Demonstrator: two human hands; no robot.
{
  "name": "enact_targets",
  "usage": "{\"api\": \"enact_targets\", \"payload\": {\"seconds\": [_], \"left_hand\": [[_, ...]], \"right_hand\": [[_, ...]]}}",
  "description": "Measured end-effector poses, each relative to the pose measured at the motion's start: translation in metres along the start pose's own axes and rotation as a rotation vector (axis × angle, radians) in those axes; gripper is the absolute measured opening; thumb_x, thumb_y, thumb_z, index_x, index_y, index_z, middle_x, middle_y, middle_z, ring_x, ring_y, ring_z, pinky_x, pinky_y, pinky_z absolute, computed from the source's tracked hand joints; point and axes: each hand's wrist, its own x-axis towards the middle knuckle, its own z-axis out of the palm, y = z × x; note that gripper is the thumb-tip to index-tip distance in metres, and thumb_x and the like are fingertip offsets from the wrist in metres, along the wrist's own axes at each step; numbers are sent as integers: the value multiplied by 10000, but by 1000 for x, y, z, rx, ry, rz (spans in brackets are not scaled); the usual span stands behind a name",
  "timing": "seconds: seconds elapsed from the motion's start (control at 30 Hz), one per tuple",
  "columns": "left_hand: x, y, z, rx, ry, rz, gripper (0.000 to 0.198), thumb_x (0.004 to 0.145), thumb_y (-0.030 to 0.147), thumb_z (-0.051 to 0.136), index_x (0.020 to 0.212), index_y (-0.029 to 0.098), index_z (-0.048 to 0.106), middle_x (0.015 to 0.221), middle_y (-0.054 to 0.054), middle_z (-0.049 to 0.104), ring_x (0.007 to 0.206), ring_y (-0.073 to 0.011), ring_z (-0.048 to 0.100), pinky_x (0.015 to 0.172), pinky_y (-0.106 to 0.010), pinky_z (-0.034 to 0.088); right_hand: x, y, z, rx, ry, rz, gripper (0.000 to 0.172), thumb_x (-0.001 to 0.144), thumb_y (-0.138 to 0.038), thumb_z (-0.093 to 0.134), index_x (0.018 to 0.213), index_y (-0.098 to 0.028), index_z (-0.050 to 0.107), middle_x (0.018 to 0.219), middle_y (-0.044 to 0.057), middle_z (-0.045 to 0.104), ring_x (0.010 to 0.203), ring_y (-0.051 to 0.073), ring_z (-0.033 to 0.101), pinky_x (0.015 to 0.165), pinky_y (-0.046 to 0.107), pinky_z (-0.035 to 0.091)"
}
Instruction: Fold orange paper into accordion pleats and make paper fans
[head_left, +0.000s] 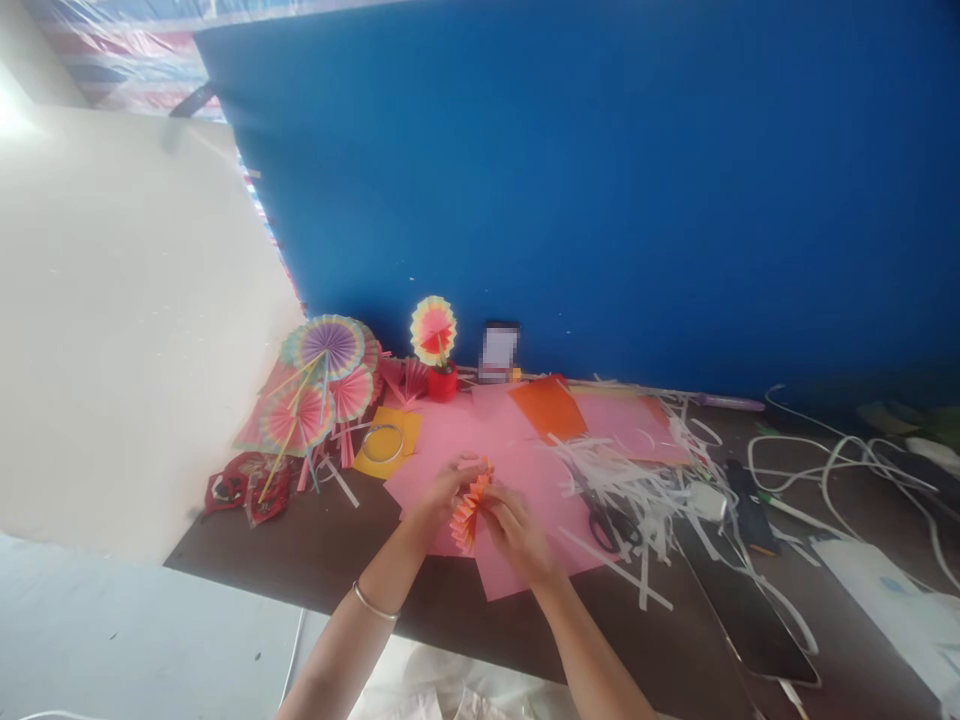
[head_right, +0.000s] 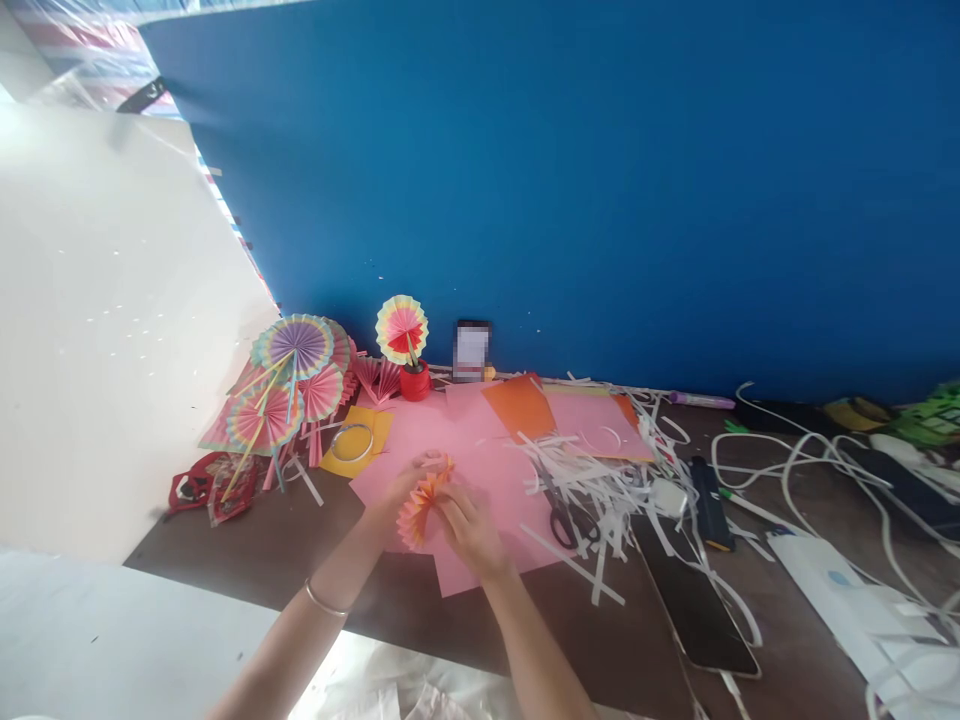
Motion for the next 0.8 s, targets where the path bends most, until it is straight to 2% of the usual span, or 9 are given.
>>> {"api": "enact_targets", "payload": {"seconds": [0.1,0.33,0.57,0.8], "left_hand": [[-2,2,-1,-16,27,-1,232,565,212,749,749,166,615,699,1,616,628,-121,577,628,-232,429],[10,-2,-12,-73,93,99,318,557,229,766,818,165,595,736,1,631,635,-116,580,646,-243,423],[6,3,-13,-25,-50,146,418,564,237,745,956,134,645,826,-47,668,724,-152,602,722,-281,427],[7,1,-14,-50,-59,198,354,567,205,740,909,160,660,820,-30,665,718,-138,605,758,-291,420]], "right_hand": [[0,0,0,39,30,29,190,905,-172,427,1052,-224,535,962,52,637,923,179,608,800,346,520],[5,7,1,131,-10,93,131,905,-197,424,972,-206,536,923,59,643,911,188,609,786,357,524],[10,5,-5,251,-20,203,168,903,-224,406,966,-228,562,904,68,631,844,194,610,742,347,525],[12,3,-7,391,36,309,128,890,-218,433,902,-221,561,843,56,601,796,183,583,699,319,499]]}}
